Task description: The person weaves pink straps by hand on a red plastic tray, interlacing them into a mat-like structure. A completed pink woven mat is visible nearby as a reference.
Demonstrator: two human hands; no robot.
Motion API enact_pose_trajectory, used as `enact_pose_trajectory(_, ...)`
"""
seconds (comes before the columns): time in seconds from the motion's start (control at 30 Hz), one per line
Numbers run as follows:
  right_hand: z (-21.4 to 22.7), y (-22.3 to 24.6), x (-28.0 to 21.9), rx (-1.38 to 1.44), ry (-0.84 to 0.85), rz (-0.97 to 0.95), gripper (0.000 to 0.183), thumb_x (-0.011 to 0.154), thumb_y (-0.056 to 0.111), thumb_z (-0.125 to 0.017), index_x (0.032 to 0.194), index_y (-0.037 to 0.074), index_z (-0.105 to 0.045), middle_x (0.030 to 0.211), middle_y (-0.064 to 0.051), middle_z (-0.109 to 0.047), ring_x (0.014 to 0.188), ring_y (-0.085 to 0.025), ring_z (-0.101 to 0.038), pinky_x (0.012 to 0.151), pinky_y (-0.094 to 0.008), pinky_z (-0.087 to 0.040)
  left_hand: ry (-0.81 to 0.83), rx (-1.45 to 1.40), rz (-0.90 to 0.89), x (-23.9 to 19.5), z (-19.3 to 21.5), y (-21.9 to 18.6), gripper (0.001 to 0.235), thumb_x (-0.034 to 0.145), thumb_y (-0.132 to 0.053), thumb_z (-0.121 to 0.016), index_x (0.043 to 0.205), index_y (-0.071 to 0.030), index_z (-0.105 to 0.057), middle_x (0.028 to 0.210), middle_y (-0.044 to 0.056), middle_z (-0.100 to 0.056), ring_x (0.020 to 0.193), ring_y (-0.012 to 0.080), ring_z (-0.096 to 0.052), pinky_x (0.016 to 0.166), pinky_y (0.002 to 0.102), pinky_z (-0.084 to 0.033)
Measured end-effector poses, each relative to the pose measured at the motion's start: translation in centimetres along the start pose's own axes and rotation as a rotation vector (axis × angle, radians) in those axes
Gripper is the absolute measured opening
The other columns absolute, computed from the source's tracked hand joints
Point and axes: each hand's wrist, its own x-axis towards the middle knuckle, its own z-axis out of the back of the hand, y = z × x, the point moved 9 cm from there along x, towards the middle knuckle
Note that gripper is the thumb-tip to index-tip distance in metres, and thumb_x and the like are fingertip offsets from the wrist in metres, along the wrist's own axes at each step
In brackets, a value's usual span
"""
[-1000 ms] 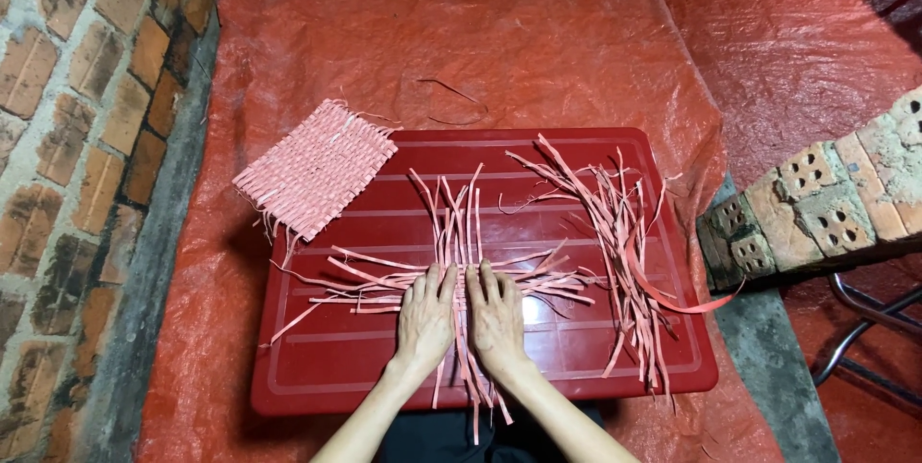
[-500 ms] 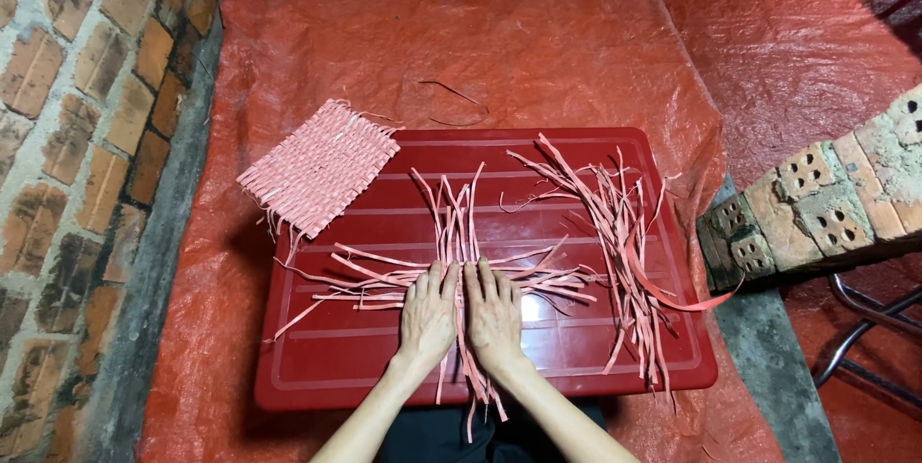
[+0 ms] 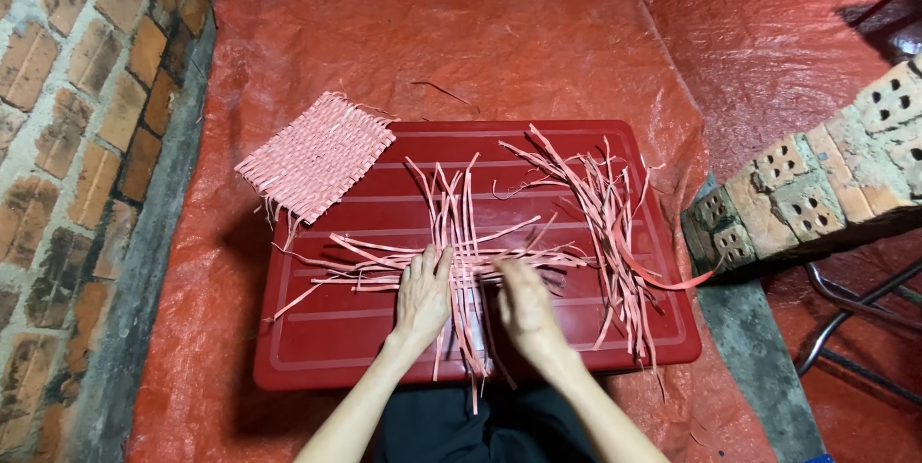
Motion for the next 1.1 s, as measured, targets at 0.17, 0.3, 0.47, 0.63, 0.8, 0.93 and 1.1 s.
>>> enact_pose_trajectory(0.17, -2.4, 2.2, 0.0, -0.026, 0.188, -0.131, 0.052, 0.078, -0.001, -0.054, 0.129, 0.003, -0.056, 0.119, -0.018, -0.060, 0.111, -0.037, -0.059, 0.096, -0.043, -0.049, -0.005, -0.002, 0.011, 0.1, 0.7, -0.2, 0.057, 0.084, -0.016, -0.055, 0.140, -0.011, -0.045, 0.132, 0.020, -0.046, 0.104, 0.0305, -0.048, 0.082, 0.040, -0.042)
enact_pose_trajectory(0.3, -0.9, 4.1, 0.7, -0.027, 0.150, -0.107, 0.048, 0.079, -0.002, -0.054, 0.127, 0.000, -0.057, 0.112, -0.020, -0.060, 0.107, -0.039, -0.060, 0.093, -0.044, -0.049, -0.016, -0.047, 0.008, 0.2, 1.2, -0.2, 0.053, 0.083, -0.012, -0.056, 0.135, -0.010, -0.050, 0.128, 0.018, -0.047, 0.102, 0.0303, -0.049, 0.081, 0.040, -0.043)
enact_pose_trajectory(0.47, -0.7, 2.3, 0.5, -0.044, 0.137, -0.126, 0.043, 0.081, 0.003, -0.056, 0.124, 0.004, -0.060, 0.108, -0.015, -0.060, 0.104, -0.035, -0.060, 0.092, -0.042, -0.050, -0.042, -0.179, 0.025, 0.4, 2.2, 0.3, 0.048, 0.082, -0.008, -0.055, 0.130, -0.009, -0.055, 0.124, 0.014, -0.051, 0.104, 0.0298, -0.051, 0.083, 0.039, -0.045)
enact_pose_trajectory(0.63, 0.1, 0.8, 0.1, -0.090, 0.163, -0.154, 0.031, 0.082, 0.008, -0.056, 0.111, 0.011, -0.066, 0.099, -0.010, -0.060, 0.100, -0.031, -0.060, 0.088, -0.040, -0.052, -0.103, -0.259, -0.009, 0.7, 6.2, 0.8, 0.041, 0.083, -0.005, -0.052, 0.123, -0.011, -0.060, 0.115, 0.008, -0.056, 0.100, 0.0261, -0.053, 0.081, 0.035, -0.048)
enact_pose_trajectory(0.8, -1.0, -0.8, -0.6, -0.202, 0.302, -0.266, 0.035, 0.084, 0.015, -0.057, 0.119, 0.015, -0.061, 0.094, -0.010, -0.061, 0.094, -0.033, -0.063, 0.078, -0.046, -0.056, -0.010, -0.241, -0.094, 3.1, 3.0, -0.4, 0.036, 0.083, -0.013, -0.062, 0.118, -0.007, -0.063, 0.113, 0.009, -0.056, 0.101, 0.0282, -0.051, 0.080, 0.040, -0.048)
enact_pose_trajectory(0.93, -1.8, 0.9, 0.3, -0.110, 0.291, -0.180, 0.063, 0.074, 0.000, -0.055, 0.136, 0.007, -0.049, 0.114, -0.021, -0.062, 0.109, -0.040, -0.060, 0.090, -0.049, -0.052, 0.131, -0.139, -0.112, 3.7, 0.7, -0.8, 0.050, 0.077, -0.019, -0.068, 0.125, -0.005, -0.059, 0.120, 0.011, -0.052, 0.106, 0.0282, -0.050, 0.082, 0.040, -0.047)
enact_pose_trajectory(1.1, -7.3, -1.4, 1.5, -0.204, 0.491, -0.286, 0.074, 0.078, 0.002, -0.046, 0.149, 0.000, -0.025, 0.108, -0.026, -0.065, 0.096, -0.043, -0.066, 0.083, -0.057, -0.053, 0.285, -0.168, -0.090, 3.4, 1.5, -1.1, 0.061, 0.077, -0.018, -0.072, 0.131, 0.001, -0.053, 0.129, 0.016, -0.045, 0.113, 0.0332, -0.048, 0.089, 0.043, -0.046)
